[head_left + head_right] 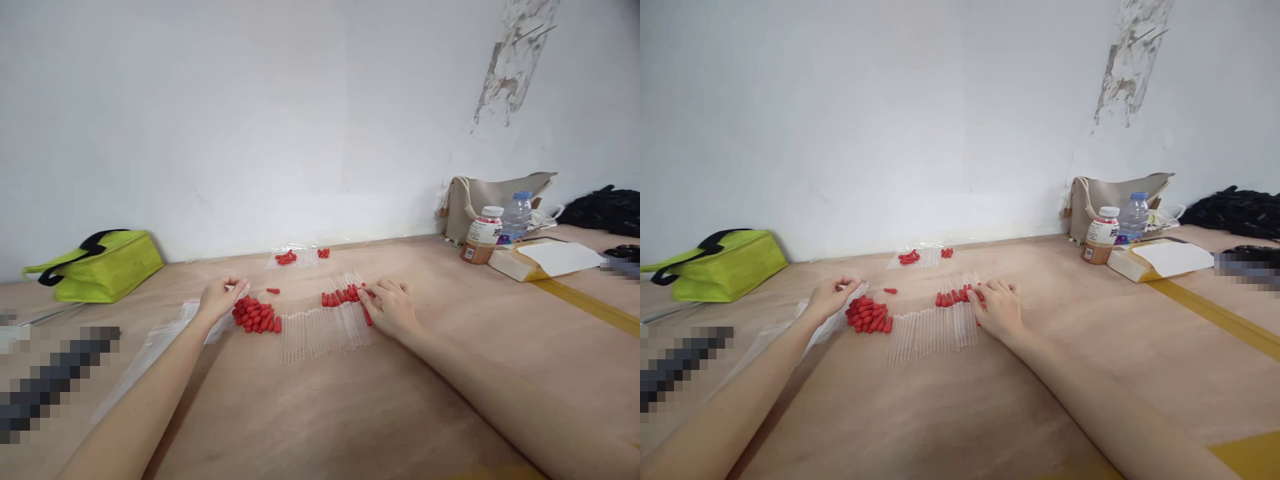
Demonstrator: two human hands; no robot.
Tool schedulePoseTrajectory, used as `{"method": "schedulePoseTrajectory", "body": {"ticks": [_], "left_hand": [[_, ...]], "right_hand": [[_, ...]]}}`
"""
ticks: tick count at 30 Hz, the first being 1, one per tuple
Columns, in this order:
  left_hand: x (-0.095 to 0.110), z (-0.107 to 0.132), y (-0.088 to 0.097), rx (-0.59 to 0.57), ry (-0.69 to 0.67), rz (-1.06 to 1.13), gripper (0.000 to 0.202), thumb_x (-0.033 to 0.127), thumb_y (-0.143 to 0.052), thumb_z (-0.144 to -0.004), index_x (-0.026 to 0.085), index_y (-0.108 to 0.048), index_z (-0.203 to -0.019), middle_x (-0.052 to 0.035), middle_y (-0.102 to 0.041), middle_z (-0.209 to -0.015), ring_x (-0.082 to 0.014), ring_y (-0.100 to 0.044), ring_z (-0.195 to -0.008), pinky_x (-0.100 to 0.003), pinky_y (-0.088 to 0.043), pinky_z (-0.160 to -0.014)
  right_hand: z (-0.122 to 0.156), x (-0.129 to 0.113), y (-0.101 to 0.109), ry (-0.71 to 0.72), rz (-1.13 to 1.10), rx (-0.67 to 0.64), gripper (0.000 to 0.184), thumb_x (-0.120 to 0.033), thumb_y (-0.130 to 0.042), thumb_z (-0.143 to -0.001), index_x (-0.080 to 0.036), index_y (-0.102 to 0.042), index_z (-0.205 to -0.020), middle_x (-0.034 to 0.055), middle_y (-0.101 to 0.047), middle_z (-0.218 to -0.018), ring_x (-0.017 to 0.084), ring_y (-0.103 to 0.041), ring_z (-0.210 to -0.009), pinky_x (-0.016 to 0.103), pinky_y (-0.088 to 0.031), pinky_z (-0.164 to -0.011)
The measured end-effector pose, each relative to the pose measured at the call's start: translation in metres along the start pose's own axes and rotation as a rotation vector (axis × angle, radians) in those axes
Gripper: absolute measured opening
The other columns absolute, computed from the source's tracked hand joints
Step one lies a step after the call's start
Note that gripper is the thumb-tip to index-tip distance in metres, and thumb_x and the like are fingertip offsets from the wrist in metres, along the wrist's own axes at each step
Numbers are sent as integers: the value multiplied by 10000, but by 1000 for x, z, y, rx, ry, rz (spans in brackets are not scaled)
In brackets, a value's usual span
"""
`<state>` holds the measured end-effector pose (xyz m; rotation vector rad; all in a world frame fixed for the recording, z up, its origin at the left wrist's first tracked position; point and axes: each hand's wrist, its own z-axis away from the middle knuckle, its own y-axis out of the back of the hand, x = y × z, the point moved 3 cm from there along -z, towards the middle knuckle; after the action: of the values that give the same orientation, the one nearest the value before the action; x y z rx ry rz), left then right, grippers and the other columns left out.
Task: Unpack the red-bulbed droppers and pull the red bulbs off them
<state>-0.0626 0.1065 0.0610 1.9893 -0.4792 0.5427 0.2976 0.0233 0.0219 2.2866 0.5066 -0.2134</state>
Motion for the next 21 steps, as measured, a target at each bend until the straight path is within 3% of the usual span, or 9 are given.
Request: {"method": "schedulePoseTrajectory", "body": {"ticks": [3,4,6,8,11,16,21], "left_hand": [[29,19,5,213,-174,-43,247,405,-513,-711,175,-601,-731,-69,-595,-775,-255,-519,-843,-385,-373,-765],[44,33,5,312,-380,-54,228,375,-500,-741,166,-584,-704,-81,-587,-765,-255,-515,-838,-409,-360,-782],[65,65,-4,265,-565,-45,197,344,-530,-742,187,-543,-623,-58,-596,-791,-212,-517,-820,-383,-358,-804],[80,98,-17,142,-722,-40,210,309,-567,-729,194,-512,-561,-21,-608,-779,-174,-523,-785,-340,-372,-777],[90,136,-28,62,-954,30,153,226,-565,-743,181,-516,-606,-27,-605,-772,-165,-508,-770,-336,-366,-742],[88,143,-31,36,-988,67,69,188,-556,-751,187,-549,-683,-29,-591,-760,-167,-493,-778,-335,-371,-732],[87,140,-33,17,-996,65,76,195,-550,-757,190,-559,-681,-30,-587,-768,-164,-492,-768,-337,-371,-731]], "right_hand": [[-12,11,3,-79,2,-34,206,-299,-447,-807,-219,-637,-798,17,-613,-773,155,-529,-793,308,-238,-736],[-17,15,3,-115,7,-64,190,-276,-449,-794,-219,-629,-815,14,-617,-791,153,-530,-806,304,-243,-735],[-27,21,0,-198,26,-150,179,-250,-456,-769,-223,-614,-850,5,-624,-813,152,-532,-822,295,-256,-729],[-35,26,-6,-273,48,-235,165,-274,-470,-751,-224,-609,-825,0,-629,-786,159,-539,-801,288,-272,-710],[-43,27,-18,-326,62,-301,200,-377,-498,-728,-207,-603,-712,7,-626,-719,164,-549,-715,286,-290,-674],[-46,16,-33,-330,96,-337,304,-499,-525,-682,-206,-602,-694,24,-626,-752,180,-549,-745,313,-297,-718],[-45,6,-37,-302,170,-353,327,-487,-503,-711,-184,-625,-699,74,-621,-817,221,-538,-823,356,-284,-759]]}}
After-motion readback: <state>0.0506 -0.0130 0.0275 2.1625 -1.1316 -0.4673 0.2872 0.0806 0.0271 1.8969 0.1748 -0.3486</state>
